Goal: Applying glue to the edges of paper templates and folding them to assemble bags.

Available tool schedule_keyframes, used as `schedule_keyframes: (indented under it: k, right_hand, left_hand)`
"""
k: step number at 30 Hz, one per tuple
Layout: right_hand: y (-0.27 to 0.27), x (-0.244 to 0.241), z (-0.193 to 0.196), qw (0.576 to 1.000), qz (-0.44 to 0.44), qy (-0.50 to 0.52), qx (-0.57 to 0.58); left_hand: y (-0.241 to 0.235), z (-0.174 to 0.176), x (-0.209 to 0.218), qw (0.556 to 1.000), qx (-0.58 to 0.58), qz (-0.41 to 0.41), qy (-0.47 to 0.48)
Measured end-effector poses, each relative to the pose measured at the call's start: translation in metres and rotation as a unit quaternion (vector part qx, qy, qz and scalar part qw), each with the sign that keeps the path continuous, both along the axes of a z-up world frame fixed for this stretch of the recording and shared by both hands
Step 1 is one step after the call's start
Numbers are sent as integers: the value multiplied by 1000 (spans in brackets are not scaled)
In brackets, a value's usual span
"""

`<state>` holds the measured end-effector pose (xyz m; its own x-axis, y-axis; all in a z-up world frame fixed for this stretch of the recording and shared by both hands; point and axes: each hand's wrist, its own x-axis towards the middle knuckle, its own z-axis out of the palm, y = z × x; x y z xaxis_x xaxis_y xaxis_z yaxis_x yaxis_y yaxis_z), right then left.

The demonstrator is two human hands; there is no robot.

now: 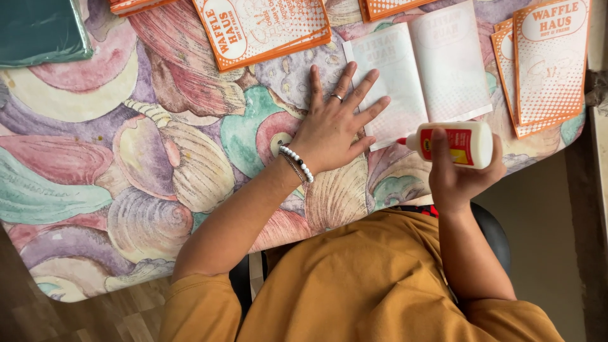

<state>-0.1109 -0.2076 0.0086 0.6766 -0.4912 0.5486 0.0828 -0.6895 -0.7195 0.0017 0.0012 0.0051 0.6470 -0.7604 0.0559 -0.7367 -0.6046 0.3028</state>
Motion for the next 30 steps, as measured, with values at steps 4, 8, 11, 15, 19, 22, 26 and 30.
schedule_keyframes:
  k: [4, 8, 11, 15, 19, 22, 26, 30]
  right_hand:
    - [18, -5, -1, 1000, 28, -13, -5]
    - [12, -4, -6, 999, 30, 5, -13]
    - [0, -1, 1, 1000, 13, -10, -4]
    - [-47, -8, -18, 992, -20, -123, 27]
    - [-112, -27, -27, 979, 7, -191, 66]
    - [-140, -34, -19, 967, 10, -214, 136]
    - [-150, -39, -7, 947, -121, -150, 258]
    - [-171, -44, -30, 885, -155, -197, 393]
  left_hand:
    - [0, -1, -1, 1000, -12, 0, -6]
    - [0, -2, -1, 1000, -15, 0, -15]
    - [1, -4, -1, 999, -23, 2, -22]
    - [-4, 7, -6, 1000, 24, 11, 12]
    - [-22, 30, -42, 982, 183, 29, -45]
    - [-28, 30, -59, 994, 18, 11, -106]
    - [-25, 6, -37, 996, -4, -23, -85]
    - [-35, 4, -57, 993, 79, 53, -71]
